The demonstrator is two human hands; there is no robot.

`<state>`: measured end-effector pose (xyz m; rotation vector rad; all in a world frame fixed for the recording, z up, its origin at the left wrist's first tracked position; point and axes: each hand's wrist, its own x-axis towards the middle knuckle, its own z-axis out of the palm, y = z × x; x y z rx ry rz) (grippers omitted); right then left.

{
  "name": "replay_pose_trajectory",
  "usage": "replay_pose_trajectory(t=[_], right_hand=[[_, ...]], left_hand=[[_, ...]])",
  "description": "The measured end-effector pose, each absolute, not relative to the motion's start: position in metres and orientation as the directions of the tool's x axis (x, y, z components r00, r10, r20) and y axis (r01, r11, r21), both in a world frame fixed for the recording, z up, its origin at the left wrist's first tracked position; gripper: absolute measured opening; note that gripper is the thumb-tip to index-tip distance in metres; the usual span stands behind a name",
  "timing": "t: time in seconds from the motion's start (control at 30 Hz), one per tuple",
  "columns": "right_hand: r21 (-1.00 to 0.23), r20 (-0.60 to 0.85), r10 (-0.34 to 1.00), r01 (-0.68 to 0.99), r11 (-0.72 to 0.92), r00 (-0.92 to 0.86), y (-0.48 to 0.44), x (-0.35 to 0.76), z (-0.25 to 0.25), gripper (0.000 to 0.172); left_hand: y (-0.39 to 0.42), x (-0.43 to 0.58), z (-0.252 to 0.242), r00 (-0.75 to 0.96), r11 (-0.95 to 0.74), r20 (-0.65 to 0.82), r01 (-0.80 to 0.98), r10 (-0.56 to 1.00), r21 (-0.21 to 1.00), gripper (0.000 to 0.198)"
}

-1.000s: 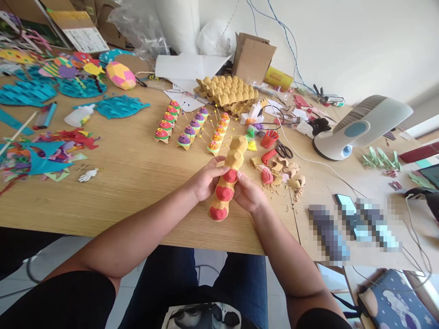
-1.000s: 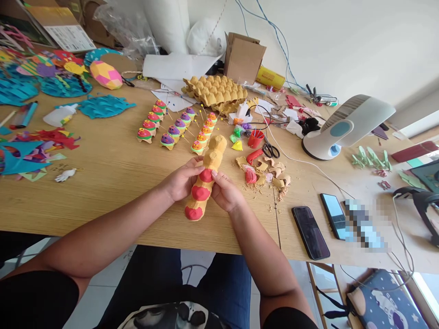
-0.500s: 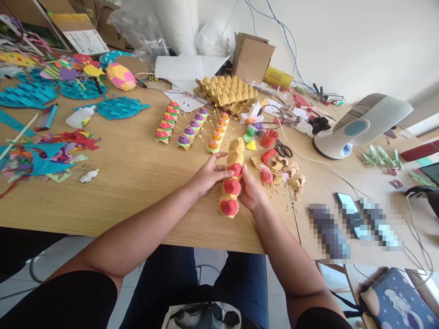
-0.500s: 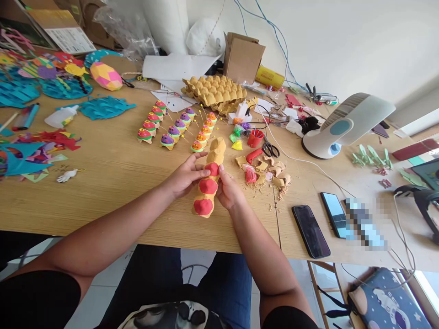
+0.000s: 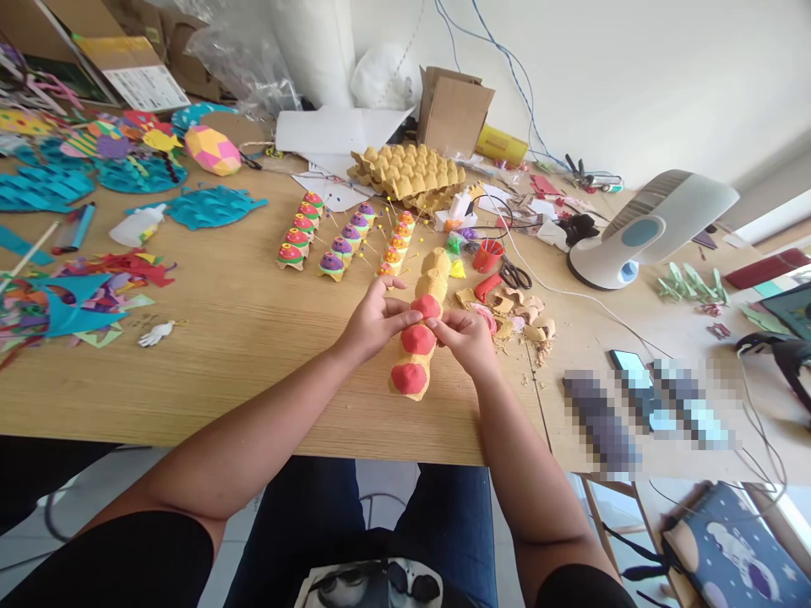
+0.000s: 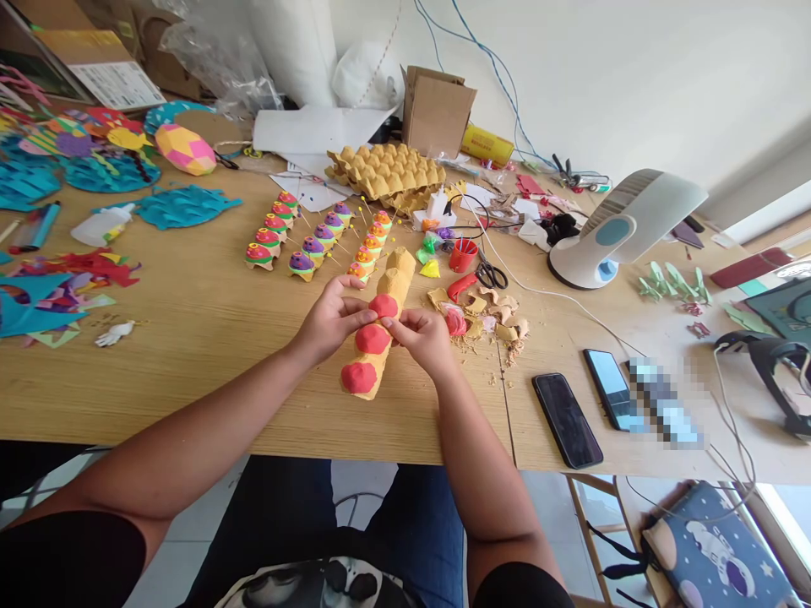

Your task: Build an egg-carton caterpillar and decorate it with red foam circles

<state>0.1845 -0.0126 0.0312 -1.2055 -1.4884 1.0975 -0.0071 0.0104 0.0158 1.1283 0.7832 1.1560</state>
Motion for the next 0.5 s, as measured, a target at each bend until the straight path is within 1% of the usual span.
replay_pose_trajectory(t=[0.17,0.33,0.4,0.5], right_hand=[[-0.977,0.084,0.989,0.185,0.107,-0.125,-0.0127,0.1844,0.0293,0.048],[-0.983,0.05,0.991,0.169,0.071,-0.124,-0.0133,0.1851,0.0305,0.048],[-0.99,0.046,0.989,0.129,0.064,-0.138,-0.0127,0.1846,0.0303,0.047],[-0.999,0.039,0.989,0.019,0.042,-0.142,-0.011,0.1826,0.0277,0.049]], left_hand=[[0.0096,-0.0085,0.0137,0.254,-0.071,0.125,-0.211,0.959,0.975,0.059],[0.0088,-0.0077,0.0145,0.258,-0.026,0.088,-0.235,0.962,0.972,0.06],[0.0093,-0.0074,0.0157,0.262,0.001,0.07,-0.262,0.963,0.965,0.062],[0.0107,-0.0079,0.0161,0.258,0.003,0.07,-0.273,0.964,0.962,0.065]])
